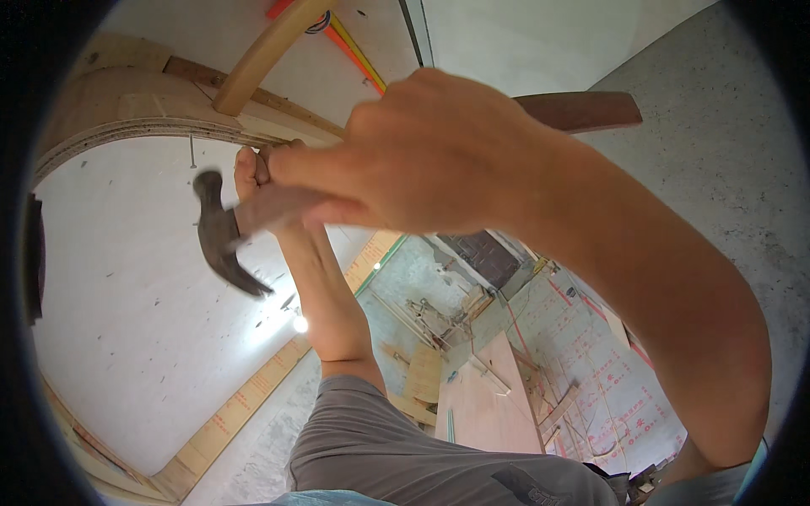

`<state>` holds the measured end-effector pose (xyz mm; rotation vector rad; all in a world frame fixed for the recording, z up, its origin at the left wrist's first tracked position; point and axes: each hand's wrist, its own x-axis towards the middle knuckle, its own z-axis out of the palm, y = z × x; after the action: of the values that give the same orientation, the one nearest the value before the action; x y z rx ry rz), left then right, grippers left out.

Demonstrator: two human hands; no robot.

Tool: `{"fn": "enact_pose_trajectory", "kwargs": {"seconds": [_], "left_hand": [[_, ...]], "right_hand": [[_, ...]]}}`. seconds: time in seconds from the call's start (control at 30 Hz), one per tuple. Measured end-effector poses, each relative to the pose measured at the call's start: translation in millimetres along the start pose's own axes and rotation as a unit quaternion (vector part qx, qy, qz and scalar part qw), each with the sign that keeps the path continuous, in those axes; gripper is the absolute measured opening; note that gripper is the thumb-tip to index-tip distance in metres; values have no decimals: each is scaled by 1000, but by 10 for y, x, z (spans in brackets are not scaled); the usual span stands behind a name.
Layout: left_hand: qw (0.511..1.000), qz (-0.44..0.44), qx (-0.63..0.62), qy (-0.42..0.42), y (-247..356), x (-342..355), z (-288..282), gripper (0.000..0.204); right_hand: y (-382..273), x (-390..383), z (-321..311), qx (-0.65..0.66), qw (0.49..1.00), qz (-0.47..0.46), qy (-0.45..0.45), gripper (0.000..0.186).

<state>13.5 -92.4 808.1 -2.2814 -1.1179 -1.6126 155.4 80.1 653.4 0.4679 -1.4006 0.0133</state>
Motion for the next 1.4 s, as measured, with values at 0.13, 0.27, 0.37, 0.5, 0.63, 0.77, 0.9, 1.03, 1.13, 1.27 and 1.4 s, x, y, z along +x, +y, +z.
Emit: {"fn": "enact_pose_trajectory", "kwargs": {"seconds": [0.13, 0.27, 0.37, 0.5, 0.63, 0.77, 0.9, 1.03, 1.13, 1.27, 1.4], "left_hand": [[997, -1, -14, 80, -4, -55, 85, 26], [999, 15, 14, 44, -21, -12, 220, 33], [999, 28, 31, 23, -88, 5, 169, 43], [996, 23, -39, 76, -93, 47, 109, 46], [998, 44, 28, 45, -6, 51, 194, 46], [997, 13, -27, 78, -80, 64, 110, 49], [1000, 17, -13, 9, 42, 5, 51, 42], [999, 40, -1, -1, -24, 10, 239, 47], [999, 44, 12, -2, 13, -12, 166, 45], [999, 25, 44, -9, -88, -79, 129, 45], [999, 28, 33, -16, -216, -90, 106, 46]], "right_hand": [[33, -23, 64, 37, 998, 51, 29, 50], [-43, -99, 22, 7, 999, -15, -31, 50], [67, -59, 12, 15, 1000, 5, -3, 52], [85, -36, 25, 23, 999, 27, 12, 52], [-46, -24, -130, 35, 999, -21, 9, 28], [146, 17, -29, 91, 995, 20, 36, 26], [-119, -68, -76, 39, 999, 11, -2, 50], [-228, -379, -111, 39, 996, 31, -79, 54], [-271, -737, -134, 34, 993, 64, -98, 53], [-242, -1375, -128, 30, 972, 173, -157, 57], [-367, -1944, -238, 2, 942, 260, -214, 62]]}}
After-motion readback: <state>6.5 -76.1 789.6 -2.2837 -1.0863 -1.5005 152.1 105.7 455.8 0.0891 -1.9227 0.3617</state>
